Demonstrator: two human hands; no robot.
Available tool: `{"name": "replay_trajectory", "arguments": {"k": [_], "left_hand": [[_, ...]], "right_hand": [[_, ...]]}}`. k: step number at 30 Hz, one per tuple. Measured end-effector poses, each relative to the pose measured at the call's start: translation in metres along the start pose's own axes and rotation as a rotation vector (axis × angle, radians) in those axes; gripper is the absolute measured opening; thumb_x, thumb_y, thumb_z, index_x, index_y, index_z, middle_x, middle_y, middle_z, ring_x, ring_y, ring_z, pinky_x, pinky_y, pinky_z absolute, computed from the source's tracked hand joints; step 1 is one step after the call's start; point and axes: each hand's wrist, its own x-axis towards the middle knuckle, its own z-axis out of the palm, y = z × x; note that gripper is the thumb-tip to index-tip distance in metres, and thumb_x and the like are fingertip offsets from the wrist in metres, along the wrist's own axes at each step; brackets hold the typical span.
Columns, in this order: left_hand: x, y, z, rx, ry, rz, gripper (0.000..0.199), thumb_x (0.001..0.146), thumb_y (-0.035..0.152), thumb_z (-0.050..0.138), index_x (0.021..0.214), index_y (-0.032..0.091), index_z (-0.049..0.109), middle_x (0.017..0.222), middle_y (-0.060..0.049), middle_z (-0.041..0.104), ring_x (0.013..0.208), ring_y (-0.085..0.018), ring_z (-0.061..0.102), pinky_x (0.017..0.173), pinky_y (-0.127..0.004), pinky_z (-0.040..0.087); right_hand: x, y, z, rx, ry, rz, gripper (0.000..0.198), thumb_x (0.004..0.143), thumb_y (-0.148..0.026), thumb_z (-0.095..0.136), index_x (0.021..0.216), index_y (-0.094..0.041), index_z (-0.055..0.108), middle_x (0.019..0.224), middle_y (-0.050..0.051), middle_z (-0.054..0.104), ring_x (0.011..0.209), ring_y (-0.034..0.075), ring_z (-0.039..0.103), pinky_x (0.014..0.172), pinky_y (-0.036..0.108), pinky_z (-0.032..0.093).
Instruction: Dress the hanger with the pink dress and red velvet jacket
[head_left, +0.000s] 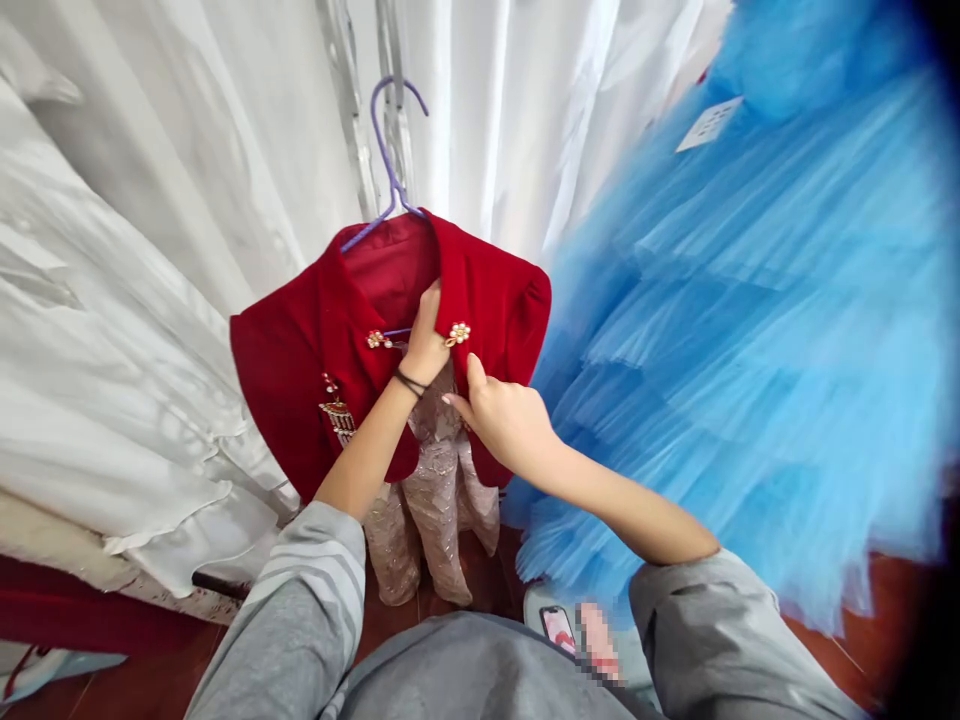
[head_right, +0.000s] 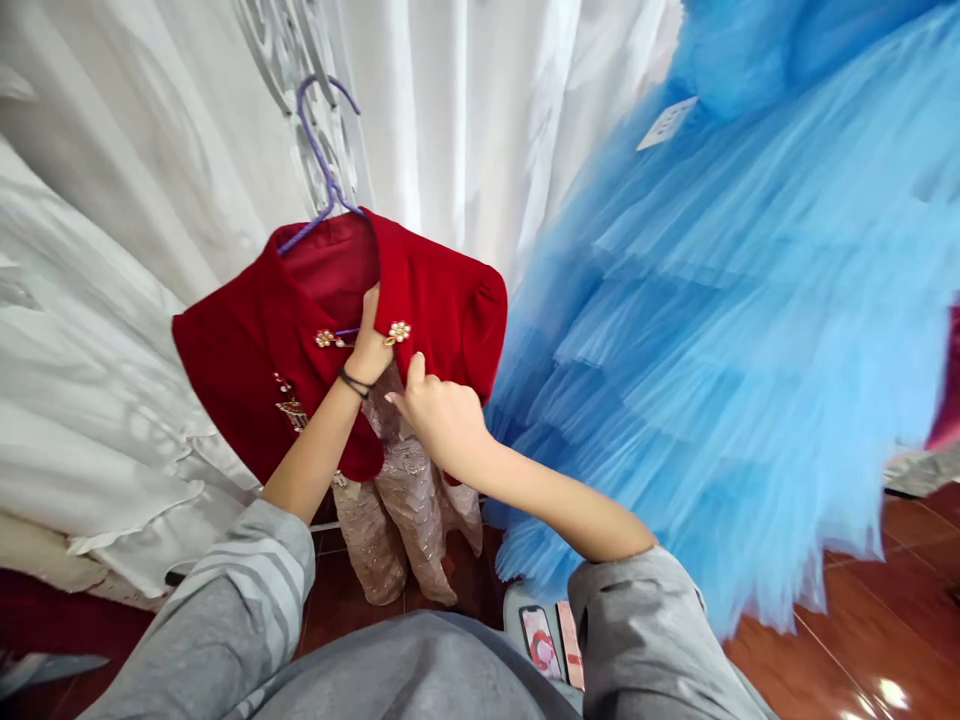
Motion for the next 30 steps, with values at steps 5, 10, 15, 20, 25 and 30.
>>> {"name": "replay_trajectory", "arguments": {"k": [5, 10, 15, 20, 25, 30], "left_hand": [[-0.041, -0.008, -0.083, 0.362, 0.470, -0.018, 0.019, 0.097, 0.025, 0.049, 0.102, 0.020, 0.066, 0.106, -0.010, 0.065, 0.107, -0.023, 0.062, 0.103, -0.041, 0.047], [-0.111, -0.044, -0.137, 0.626, 0.900, -0.460, 0.015, 0.091, 0.034, 0.058, 0.094, 0.020, 0.052, 0.097, -0.009, 0.056, 0.096, -0.026, 0.056, 0.096, -0.047, 0.045], [-0.143, -0.072, -0.121, 0.654, 0.663, -0.648, 0.021, 0.092, 0.037, 0.059, 0.085, 0.022, 0.046, 0.086, -0.005, 0.055, 0.087, -0.023, 0.054, 0.088, -0.039, 0.044], [-0.159, -0.076, -0.095, 0.664, 0.518, -0.607, 0.033, 0.099, 0.032, 0.045, 0.070, 0.024, 0.033, 0.066, 0.001, 0.045, 0.070, -0.019, 0.049, 0.074, -0.032, 0.039], [-0.180, -0.075, -0.080, 0.657, 0.453, -0.591, 0.036, 0.100, 0.033, 0.045, 0.069, 0.025, 0.028, 0.067, 0.000, 0.046, 0.068, -0.019, 0.049, 0.071, -0.031, 0.039], [-0.186, -0.072, -0.085, 0.637, 0.392, -0.619, 0.038, 0.099, 0.033, 0.046, 0.068, 0.025, 0.026, 0.066, 0.001, 0.045, 0.067, -0.018, 0.050, 0.071, -0.031, 0.042]], "right_hand": [[0.006, 0.017, -0.017, 0.116, 0.241, -0.001, 0.047, 0.098, -0.058, 0.044, 0.090, -0.020, 0.071, 0.076, 0.013, 0.071, 0.068, 0.026, 0.069, 0.052, 0.031, 0.035], [0.045, -0.006, 0.023, 0.547, 0.383, -0.214, 0.032, 0.099, -0.034, 0.043, 0.115, -0.020, 0.067, 0.102, 0.010, 0.072, 0.084, 0.021, 0.069, 0.071, 0.031, 0.050], [0.089, -0.050, 0.067, 0.722, 0.306, -0.134, 0.046, 0.088, -0.039, 0.062, 0.128, -0.016, 0.060, 0.099, 0.010, 0.071, 0.085, 0.024, 0.066, 0.072, 0.033, 0.051], [0.103, -0.049, 0.092, 0.849, 0.380, -0.065, 0.034, 0.091, -0.032, 0.055, 0.118, -0.015, 0.068, 0.075, 0.004, 0.067, 0.066, 0.018, 0.061, 0.066, 0.027, 0.046], [0.111, -0.032, 0.114, 0.984, 0.353, -0.046, 0.036, 0.093, -0.030, 0.049, 0.117, -0.015, 0.072, 0.096, 0.009, 0.076, 0.079, 0.022, 0.070, 0.078, 0.031, 0.053], [0.110, -0.027, 0.112, 0.923, 0.285, -0.104, 0.041, 0.097, -0.028, 0.045, 0.130, -0.017, 0.068, 0.110, 0.010, 0.075, 0.090, 0.025, 0.072, 0.083, 0.035, 0.055]]}}
